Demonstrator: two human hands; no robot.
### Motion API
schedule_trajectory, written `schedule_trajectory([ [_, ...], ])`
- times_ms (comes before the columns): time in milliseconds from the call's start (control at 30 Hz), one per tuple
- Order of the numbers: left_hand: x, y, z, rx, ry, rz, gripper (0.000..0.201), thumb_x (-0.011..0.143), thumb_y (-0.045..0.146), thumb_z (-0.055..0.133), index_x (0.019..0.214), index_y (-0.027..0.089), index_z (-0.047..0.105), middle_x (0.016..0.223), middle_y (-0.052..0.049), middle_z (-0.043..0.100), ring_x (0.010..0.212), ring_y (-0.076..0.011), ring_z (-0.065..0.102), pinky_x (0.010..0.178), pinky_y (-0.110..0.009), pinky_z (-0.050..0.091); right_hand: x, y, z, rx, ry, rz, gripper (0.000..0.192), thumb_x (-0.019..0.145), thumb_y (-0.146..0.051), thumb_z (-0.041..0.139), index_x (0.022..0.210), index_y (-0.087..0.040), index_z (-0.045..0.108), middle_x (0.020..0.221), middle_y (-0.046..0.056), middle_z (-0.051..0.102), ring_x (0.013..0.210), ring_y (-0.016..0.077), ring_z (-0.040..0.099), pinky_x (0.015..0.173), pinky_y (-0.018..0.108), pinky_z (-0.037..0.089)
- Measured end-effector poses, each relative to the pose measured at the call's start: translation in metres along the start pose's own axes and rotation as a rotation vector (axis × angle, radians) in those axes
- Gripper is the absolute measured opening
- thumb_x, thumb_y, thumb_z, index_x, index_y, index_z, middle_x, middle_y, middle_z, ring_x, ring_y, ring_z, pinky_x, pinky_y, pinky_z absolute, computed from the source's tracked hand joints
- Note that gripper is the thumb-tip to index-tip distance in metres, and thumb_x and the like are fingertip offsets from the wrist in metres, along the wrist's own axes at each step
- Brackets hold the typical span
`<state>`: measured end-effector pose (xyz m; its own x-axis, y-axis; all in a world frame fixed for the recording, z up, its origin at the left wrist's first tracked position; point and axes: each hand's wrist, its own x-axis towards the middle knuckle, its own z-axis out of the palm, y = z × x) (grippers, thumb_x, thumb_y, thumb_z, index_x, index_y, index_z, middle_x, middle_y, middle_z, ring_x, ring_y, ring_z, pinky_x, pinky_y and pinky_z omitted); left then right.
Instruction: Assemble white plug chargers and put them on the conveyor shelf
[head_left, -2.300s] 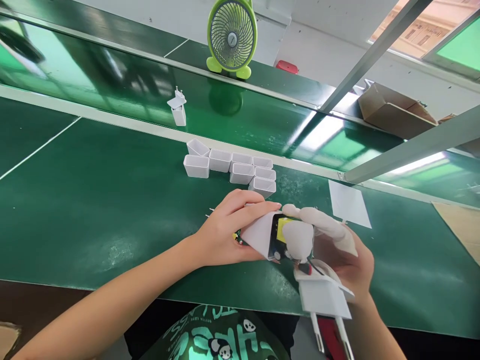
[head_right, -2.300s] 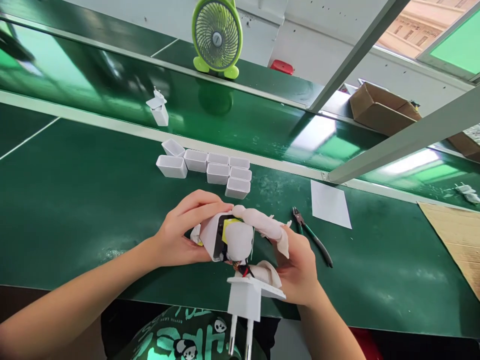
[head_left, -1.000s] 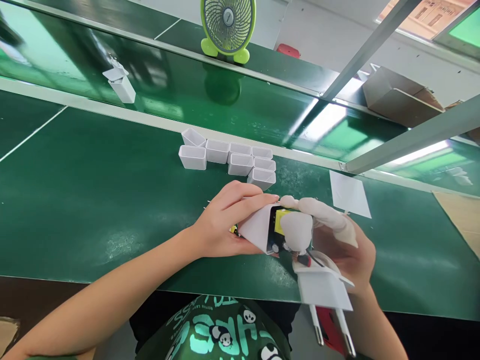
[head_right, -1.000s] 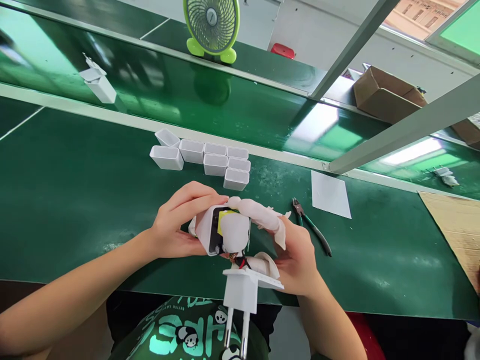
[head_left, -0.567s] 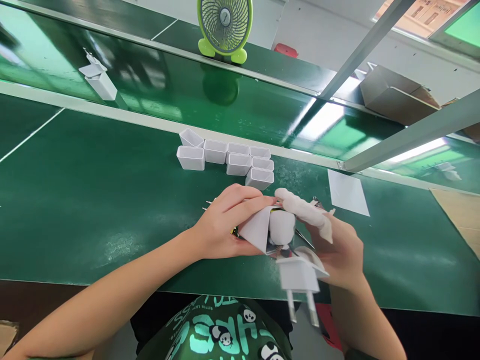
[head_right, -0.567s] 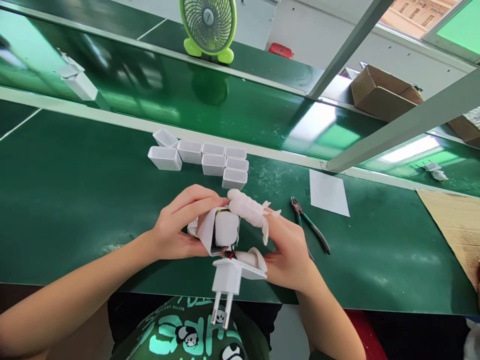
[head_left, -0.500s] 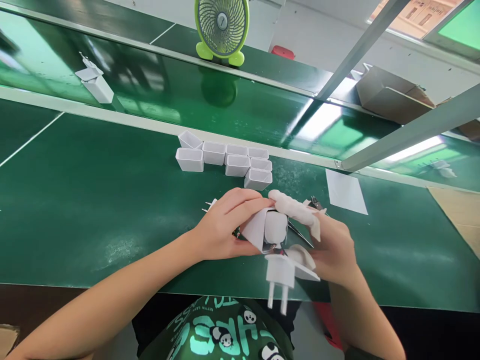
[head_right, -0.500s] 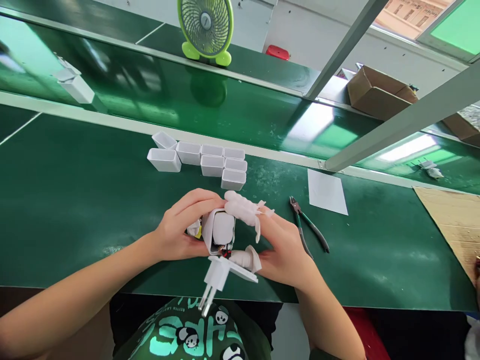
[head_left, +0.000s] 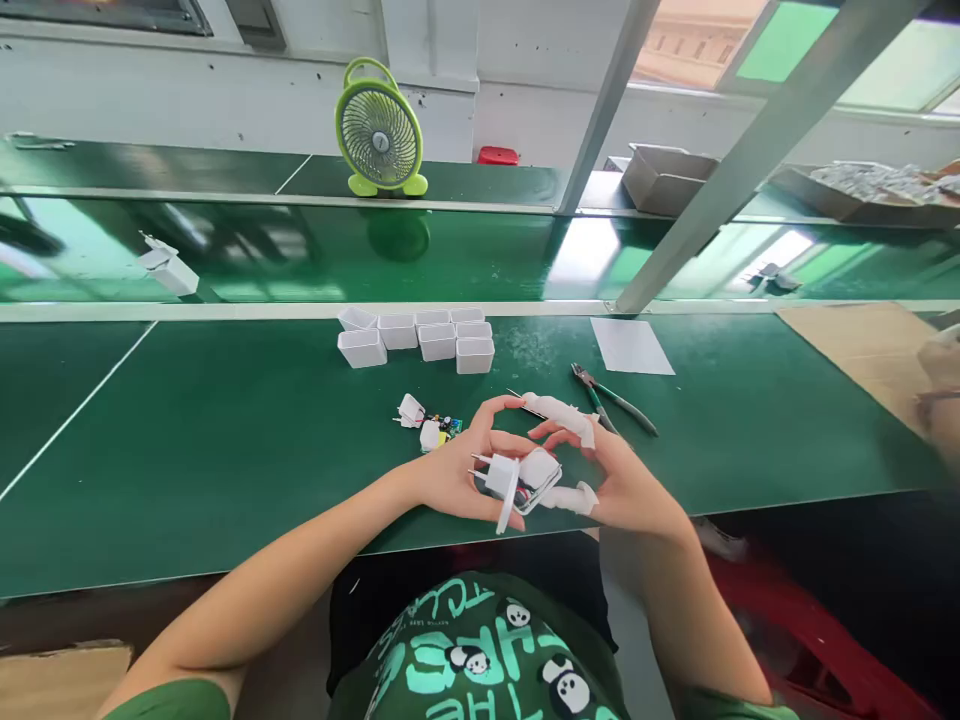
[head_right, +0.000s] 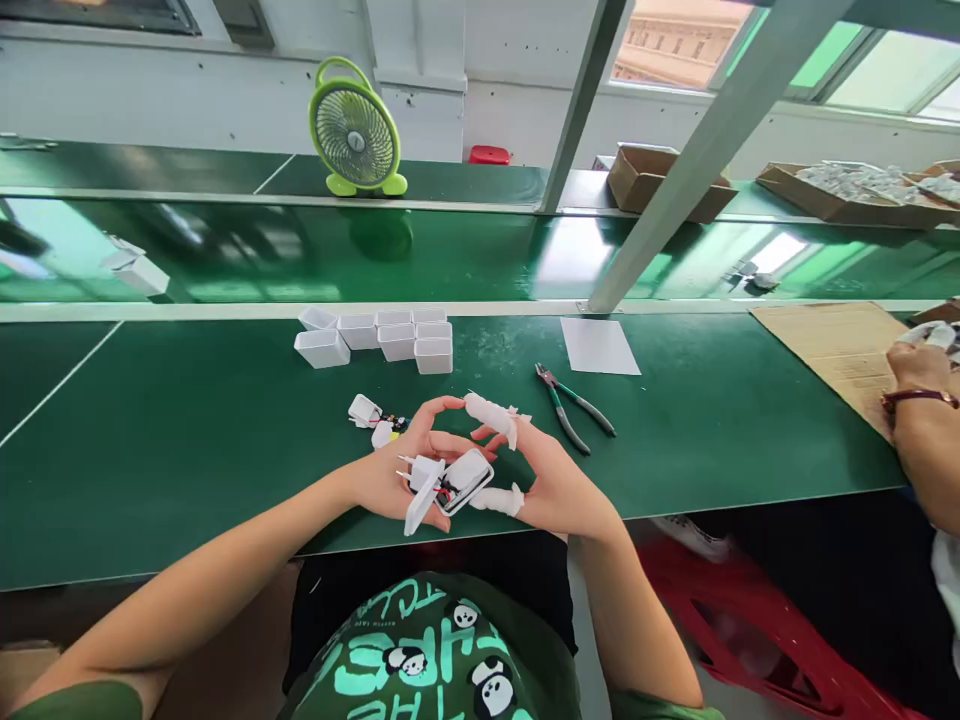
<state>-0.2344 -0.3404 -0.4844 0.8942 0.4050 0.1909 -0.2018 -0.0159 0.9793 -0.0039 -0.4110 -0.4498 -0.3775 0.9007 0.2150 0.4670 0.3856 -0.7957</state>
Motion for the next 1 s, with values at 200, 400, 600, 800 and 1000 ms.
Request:
schedule_trajectory([
  [200,0.003,0.001,0.005,0.226,-0.019,-0.149,0.108,0.079,0.021,0.079,0.158,0.029,0.006,0.127,-0.014,0.066,0.113,-0.0255,0.069,0.104,-0.047,0.051,-0.026,0.017,0.027,0.096,0.100,0.007,0.074,0.088,-0.032,0.071,0.153,-0.028,0.035,0.129,0.009,0.067,0.117,0.0274,0.064,0.102,0.045,0.053],
  [400,-0.001,0.002,0.020,0.365,0.168,-0.178,0.094,0.081,0.021,0.076,0.157,0.030,0.021,0.125,-0.011,0.069,0.118,-0.0248,0.068,0.102,-0.043,0.057,-0.030,0.019,0.044,0.196,0.227,-0.019,0.082,0.090,-0.028,0.064,0.159,-0.026,0.019,0.131,0.010,0.067,0.116,0.0249,0.066,0.102,0.045,0.054],
  [600,-0.009,0.016,0.026,0.520,0.414,-0.160,0.085,0.078,0.026,0.080,0.151,0.028,0.035,0.122,-0.012,0.070,0.110,-0.0237,0.072,0.098,-0.041,0.059,-0.037,0.031,0.060,0.183,0.359,-0.009,0.082,0.087,-0.025,0.067,0.156,-0.027,0.025,0.134,0.011,0.064,0.114,0.0240,0.067,0.104,0.047,0.053],
  [800,-0.014,0.020,0.042,0.698,0.724,-0.043,0.031,0.087,0.032,0.071,0.115,0.020,0.067,0.107,-0.008,0.072,0.094,-0.0185,0.072,0.091,-0.035,0.058,-0.036,0.039,0.078,-0.070,0.611,-0.119,0.061,0.090,-0.023,0.062,0.147,-0.025,0.041,0.127,0.011,0.067,0.119,0.0276,0.064,0.110,0.053,0.047],
  [1000,-0.010,0.008,0.053,0.775,0.816,0.073,0.015,0.089,0.032,0.066,0.093,0.018,0.070,0.088,-0.006,0.072,0.077,-0.0176,0.071,0.076,-0.033,0.060,-0.035,0.043,0.079,-0.084,0.593,-0.065,0.063,0.090,-0.030,0.063,0.148,-0.024,0.040,0.129,0.013,0.066,0.119,0.0286,0.065,0.104,0.050,0.052],
])
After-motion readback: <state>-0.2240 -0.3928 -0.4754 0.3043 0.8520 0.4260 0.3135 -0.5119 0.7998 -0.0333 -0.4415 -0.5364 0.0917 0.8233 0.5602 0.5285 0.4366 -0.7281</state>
